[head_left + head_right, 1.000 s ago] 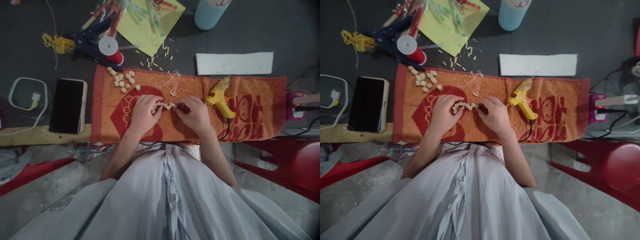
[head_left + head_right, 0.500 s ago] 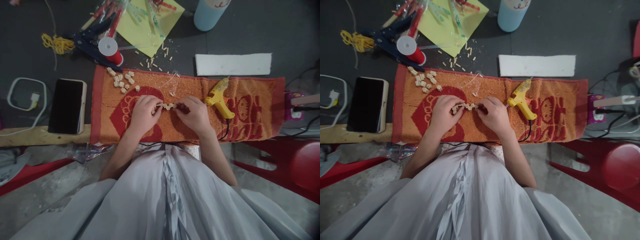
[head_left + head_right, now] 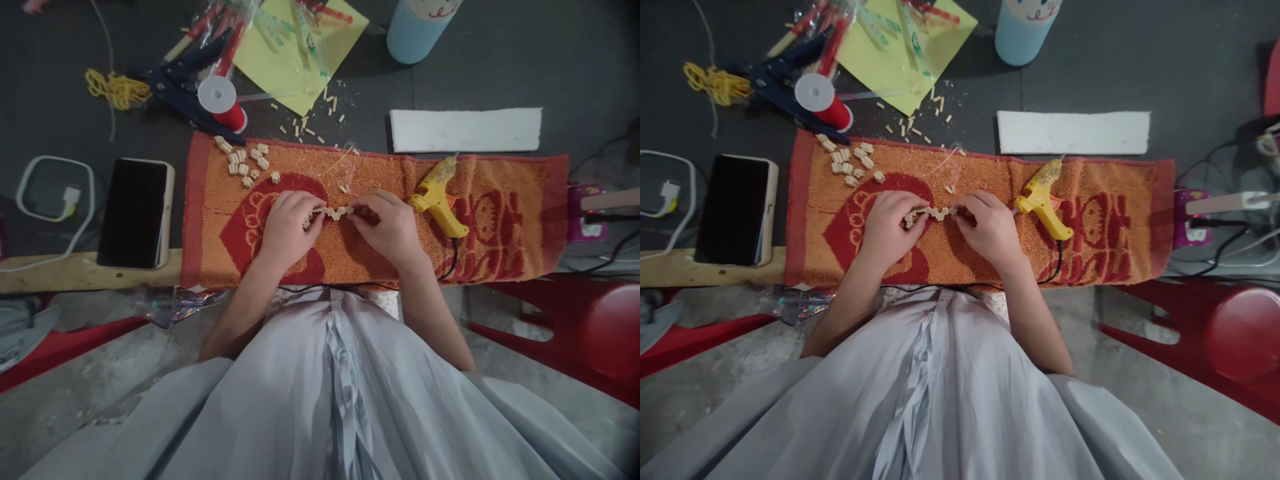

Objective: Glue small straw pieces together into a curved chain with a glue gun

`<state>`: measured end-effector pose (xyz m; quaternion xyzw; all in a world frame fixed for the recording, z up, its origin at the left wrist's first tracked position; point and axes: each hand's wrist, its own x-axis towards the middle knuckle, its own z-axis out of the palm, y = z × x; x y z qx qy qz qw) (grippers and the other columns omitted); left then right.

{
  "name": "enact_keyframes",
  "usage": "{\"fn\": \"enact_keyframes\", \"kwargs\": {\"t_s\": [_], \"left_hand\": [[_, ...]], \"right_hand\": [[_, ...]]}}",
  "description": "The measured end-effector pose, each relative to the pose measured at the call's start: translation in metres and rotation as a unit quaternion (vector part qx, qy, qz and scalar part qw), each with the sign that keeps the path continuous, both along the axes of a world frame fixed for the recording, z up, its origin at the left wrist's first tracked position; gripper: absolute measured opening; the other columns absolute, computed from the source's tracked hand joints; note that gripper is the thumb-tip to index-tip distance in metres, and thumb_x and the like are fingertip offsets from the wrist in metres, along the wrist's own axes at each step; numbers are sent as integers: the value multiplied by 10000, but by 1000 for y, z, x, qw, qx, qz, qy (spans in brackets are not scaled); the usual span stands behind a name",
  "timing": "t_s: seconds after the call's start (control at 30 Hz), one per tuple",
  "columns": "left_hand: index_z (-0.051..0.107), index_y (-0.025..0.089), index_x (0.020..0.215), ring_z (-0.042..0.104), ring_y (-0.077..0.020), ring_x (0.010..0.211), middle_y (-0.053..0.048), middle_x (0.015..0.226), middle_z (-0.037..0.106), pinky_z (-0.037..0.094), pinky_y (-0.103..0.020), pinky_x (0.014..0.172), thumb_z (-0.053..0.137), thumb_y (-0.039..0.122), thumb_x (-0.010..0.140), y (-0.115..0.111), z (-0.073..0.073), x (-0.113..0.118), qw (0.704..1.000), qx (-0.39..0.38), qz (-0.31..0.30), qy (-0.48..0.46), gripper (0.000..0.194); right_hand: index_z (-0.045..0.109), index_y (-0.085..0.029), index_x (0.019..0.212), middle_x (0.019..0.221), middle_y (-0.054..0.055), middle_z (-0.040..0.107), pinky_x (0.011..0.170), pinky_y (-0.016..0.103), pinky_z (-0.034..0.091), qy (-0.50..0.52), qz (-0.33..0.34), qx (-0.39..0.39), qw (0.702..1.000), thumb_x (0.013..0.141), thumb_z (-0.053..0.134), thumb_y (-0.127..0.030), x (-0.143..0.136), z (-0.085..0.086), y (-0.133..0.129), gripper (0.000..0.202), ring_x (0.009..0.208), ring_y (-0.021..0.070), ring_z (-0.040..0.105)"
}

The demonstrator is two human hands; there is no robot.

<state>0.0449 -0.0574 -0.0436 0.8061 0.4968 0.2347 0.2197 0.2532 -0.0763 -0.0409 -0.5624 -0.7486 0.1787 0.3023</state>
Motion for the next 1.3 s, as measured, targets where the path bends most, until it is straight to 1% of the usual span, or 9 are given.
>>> {"fn": "enact_keyframes", "kwargs": {"t_s": [0.23, 0.33, 0.5, 0.73, 0.83, 0.97, 1.13, 1.3], "left_hand": [[653, 228, 1021, 609, -231, 1081, -53, 1077, 712, 461, -396, 989, 541, 207, 923, 0, 0, 0, 1000, 5, -3, 4, 150], [654, 219, 1025, 608, -227, 1080, -56, 1080, 713, 457, -387, 987, 546, 203, 923, 0, 0, 0, 1000, 8, -4, -1, 149], [659, 212, 1029, 609, -235, 1089, -65, 1084, 711, 458, -393, 992, 554, 196, 917, 0, 0, 0, 1000, 5, -2, -5, 154], [633, 210, 1121, 611, -237, 1131, -70, 1146, 708, 459, -394, 1017, 563, 203, 909, -2, 1, 0, 1000, 2, 10, -7, 223], [632, 198, 1129, 621, -234, 1124, -73, 1150, 711, 470, -388, 1014, 587, 195, 886, -3, 1, -1, 999, 12, 17, -29, 248], [633, 209, 1124, 637, -217, 1091, -59, 1137, 708, 497, -368, 1002, 598, 169, 851, -4, -1, -3, 997, 19, 40, -56, 278], [631, 207, 1099, 669, -142, 936, -38, 1013, 709, 549, -268, 858, 471, 103, 880, -6, -6, -7, 986, 39, 76, -142, 291], [635, 212, 1076, 680, -108, 820, -18, 954, 699, 562, -249, 822, 382, 35, 859, -6, -16, -12, 973, 32, 111, -199, 377]], "right_hand": [[706, -227, 921, 868, 57, 717, 696, 358, 563, -1, 0, -6, 1000, 830, 603, -172, 0, -2, 0, 149, 756, 208, 658], [710, -216, 926, 876, 62, 718, 700, 353, 561, 5, 3, -1, 1000, 829, 599, -168, 1, -2, 0, 156, 759, 206, 659], [709, -228, 928, 899, 56, 725, 716, 358, 561, 8, 2, -9, 1000, 837, 598, -175, 0, -2, 0, 153, 772, 203, 663], [709, -216, 920, 889, 63, 718, 708, 357, 552, 17, -2, -5, 1000, 827, 611, -151, 0, -4, -1, 150, 782, 212, 662], [713, -206, 931, 882, 69, 715, 708, 357, 551, 19, 0, -2, 1000, 832, 614, -151, 0, -4, -1, 150, 794, 217, 664], [713, -211, 940, 901, 63, 718, 710, 344, 550, 12, -2, -9, 1000, 837, 610, -157, 0, -4, -1, 155, 788, 205, 661], [719, -198, 943, 905, 72, 719, 701, 346, 547, 22, -2, -10, 1000, 846, 618, -169, 0, -4, -1, 143, 775, 206, 659], [719, -204, 948, 904, 70, 722, 712, 354, 550, 20, -1, -12, 1000, 845, 630, -167, 0, -4, -1, 141, 784, 210, 664]]}}
